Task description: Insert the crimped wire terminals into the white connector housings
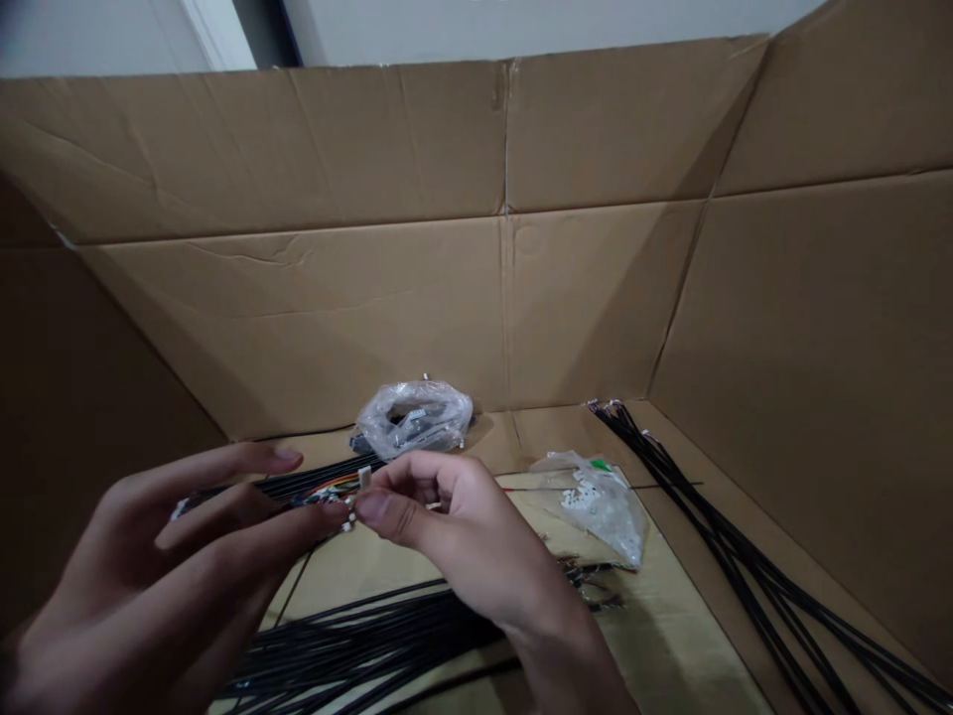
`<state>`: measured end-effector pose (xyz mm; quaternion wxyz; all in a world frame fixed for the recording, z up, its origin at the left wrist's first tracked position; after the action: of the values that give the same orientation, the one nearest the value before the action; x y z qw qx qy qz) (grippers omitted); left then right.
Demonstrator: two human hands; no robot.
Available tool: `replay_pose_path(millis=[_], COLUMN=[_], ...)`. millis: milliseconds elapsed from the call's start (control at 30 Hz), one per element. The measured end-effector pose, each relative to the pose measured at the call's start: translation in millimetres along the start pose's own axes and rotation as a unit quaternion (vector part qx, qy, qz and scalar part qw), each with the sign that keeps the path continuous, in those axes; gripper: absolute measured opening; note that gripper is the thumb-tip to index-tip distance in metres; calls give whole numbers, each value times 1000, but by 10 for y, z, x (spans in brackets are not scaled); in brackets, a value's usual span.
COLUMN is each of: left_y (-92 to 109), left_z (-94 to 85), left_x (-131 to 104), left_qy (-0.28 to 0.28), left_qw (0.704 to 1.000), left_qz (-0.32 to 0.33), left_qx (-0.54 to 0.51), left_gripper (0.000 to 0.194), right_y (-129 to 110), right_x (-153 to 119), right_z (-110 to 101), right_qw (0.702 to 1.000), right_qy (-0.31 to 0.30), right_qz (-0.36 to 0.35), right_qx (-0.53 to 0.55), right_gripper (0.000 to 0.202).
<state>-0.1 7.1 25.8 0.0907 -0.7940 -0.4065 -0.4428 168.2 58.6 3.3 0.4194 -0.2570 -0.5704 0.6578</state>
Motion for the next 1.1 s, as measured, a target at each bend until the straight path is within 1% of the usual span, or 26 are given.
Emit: replay_pose_path(millis=[100,233,300,333,467,567,667,767,933,1100], left_y=[-46,-57,-35,-21,1,-17,-19,7,67,89], left_z=[22,20,11,8,17,23,23,28,48,67], left_x=[-67,-104,-80,-61,8,20,27,53,83,76], left_qy=[-10,-16,-8,-4,12,21,15,8,20,14], left_qw=[1000,1000,1000,1000,1000,999,1000,1000,999,999], left_qz=[-11,10,16,16,-8,-27,-22,-16,-33,-52], left_qx=[-18,-12,-2,-1,0,1,3,9,3,-4], left_gripper=[25,36,41,41,25,21,21,23,21,22], right_y=[79,146,119,93,-6,-17,4,6,-2,-5], right_x=[69,86,65,51,2,-7,-6,-7,15,40], right_z=[-17,5,13,14,8,-5,-15,-13,-5,-15], right_qw=[997,989,991,992,993,994,996,995,996,996], right_qy=[-33,-75,-68,-60,-21,2,24,35,18,8], right_qz=[25,49,34,19,-50,-81,-84,-88,-87,-89], right_qx=[59,115,114,109,102,76,32,9,-2,-11], right_gripper=[42,37,32,30,25,19,18,23,29,28])
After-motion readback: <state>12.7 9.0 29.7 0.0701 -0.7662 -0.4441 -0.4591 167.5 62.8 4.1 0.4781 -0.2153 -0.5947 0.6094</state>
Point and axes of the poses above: each hand's wrist, its own x-axis towards the middle knuckle, its own z-axis out of the palm, y = z × x, the point moved 4 cm from there along x, towards the middle knuckle, and after that the axes turned 7 degrees about -y, right-handed, at the moved point
